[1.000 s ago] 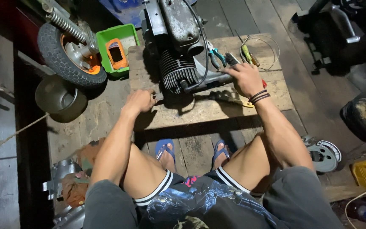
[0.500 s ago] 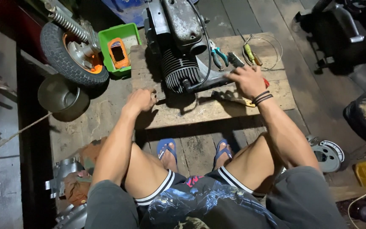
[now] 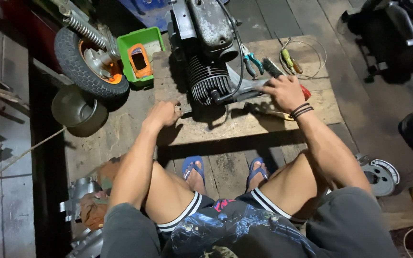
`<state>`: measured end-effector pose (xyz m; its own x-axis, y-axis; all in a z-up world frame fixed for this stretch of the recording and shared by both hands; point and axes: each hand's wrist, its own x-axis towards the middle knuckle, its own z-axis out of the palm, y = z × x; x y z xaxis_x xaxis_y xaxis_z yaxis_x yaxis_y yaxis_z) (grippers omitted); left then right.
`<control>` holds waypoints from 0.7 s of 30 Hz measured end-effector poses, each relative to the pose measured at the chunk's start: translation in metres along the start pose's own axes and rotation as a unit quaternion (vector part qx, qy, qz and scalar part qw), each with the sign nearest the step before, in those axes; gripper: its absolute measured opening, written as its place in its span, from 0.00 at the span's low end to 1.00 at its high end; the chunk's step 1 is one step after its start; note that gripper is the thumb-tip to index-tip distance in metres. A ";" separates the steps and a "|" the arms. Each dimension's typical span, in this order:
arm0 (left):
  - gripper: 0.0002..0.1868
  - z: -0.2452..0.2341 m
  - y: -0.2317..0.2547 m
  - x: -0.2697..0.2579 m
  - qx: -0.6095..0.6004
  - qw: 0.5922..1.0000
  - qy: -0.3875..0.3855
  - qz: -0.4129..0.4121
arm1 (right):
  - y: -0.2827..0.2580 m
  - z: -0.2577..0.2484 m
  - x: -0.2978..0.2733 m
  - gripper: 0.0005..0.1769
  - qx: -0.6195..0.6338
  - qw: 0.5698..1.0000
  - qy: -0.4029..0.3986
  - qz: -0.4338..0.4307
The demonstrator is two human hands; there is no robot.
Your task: The person is seated on the floor in a workshop, working on a small engine placed on a wooden board. They repeatedly pull the starter cord, rotate the flywheel by hand, and adjust components on the engine block.
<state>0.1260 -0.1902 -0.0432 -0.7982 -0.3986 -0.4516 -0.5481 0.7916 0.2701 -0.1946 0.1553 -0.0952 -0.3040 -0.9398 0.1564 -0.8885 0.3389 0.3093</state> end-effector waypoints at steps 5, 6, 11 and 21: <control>0.27 -0.008 0.005 -0.009 0.005 1.000 0.004 -0.021 | 0.007 0.017 0.020 0.31 0.123 0.983 0.131 0.026; 0.26 -0.009 0.007 -0.013 0.007 1.000 0.005 -0.020 | 0.003 0.022 0.023 0.33 0.166 0.977 0.130 0.021; 0.27 0.003 -0.004 -0.002 0.007 1.000 0.003 0.004 | -0.012 -0.010 0.010 0.24 0.100 0.993 0.067 -0.005; 0.28 -0.001 0.002 -0.005 0.025 1.000 0.001 -0.003 | -0.009 0.014 0.021 0.32 0.288 0.953 0.073 0.061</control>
<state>0.1287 -0.1874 -0.0399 -0.7958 -0.4033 -0.4517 -0.5389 0.8119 0.2245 -0.1979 0.1319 -0.1078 -0.4026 -0.8650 0.2995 -0.9041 0.3246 -0.2780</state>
